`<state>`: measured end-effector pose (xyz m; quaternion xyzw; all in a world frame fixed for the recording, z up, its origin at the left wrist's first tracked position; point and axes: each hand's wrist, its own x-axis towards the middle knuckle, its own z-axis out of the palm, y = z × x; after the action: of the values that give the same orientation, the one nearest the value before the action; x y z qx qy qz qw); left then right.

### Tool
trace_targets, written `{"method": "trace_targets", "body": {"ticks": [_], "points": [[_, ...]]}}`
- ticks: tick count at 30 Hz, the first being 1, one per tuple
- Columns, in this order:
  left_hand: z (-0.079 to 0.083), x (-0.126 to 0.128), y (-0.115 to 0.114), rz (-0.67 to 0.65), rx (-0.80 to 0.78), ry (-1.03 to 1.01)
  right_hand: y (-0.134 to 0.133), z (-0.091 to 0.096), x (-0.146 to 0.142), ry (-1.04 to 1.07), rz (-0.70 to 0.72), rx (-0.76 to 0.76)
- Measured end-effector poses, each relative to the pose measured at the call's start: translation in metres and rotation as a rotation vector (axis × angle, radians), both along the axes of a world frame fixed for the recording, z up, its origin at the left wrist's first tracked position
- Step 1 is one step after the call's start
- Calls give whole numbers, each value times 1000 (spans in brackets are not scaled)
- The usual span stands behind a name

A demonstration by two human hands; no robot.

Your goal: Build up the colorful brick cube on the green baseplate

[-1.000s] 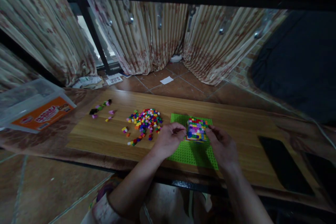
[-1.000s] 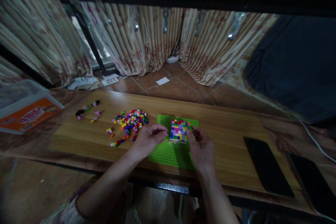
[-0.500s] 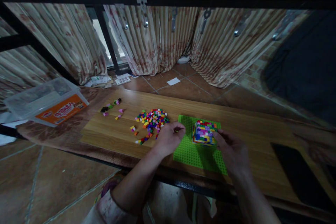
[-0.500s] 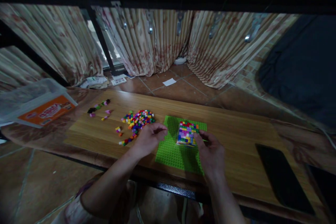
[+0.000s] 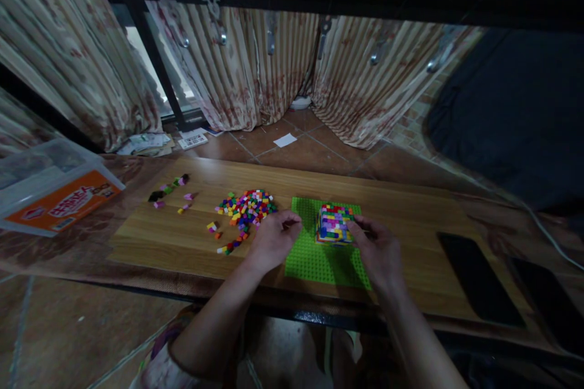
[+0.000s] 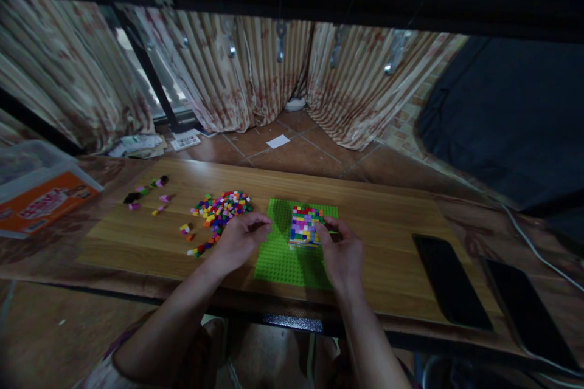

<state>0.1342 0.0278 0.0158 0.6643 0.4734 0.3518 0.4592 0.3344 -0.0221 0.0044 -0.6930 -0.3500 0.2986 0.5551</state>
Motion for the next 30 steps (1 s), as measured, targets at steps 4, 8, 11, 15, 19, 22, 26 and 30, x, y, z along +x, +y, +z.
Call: {"method": "trace_targets", "body": {"ticks": [4,8,11,15,19,22,26,30], "points": [[1,-8,5,23,39,45,-1,-1,-3,125,-17,12],[5,-26,18,84,85,119,1,0,-4,167,-133,31],[6,-43,29,163,82,163,1,4,-5,197,-166,52],[2,-57,32,192,107,324,-3,8,-5,154,-154,58],[1,-53,23,140,140,487,-7,10,-1,160,-162,59],[2,-46,17,91,199,653,-7,11,2,188,-165,59],[3,-38,14,84,239,774,-8,14,0,184,-138,49],[1,-31,13,69,249,908,-7,17,-3,191,-138,43]]}}
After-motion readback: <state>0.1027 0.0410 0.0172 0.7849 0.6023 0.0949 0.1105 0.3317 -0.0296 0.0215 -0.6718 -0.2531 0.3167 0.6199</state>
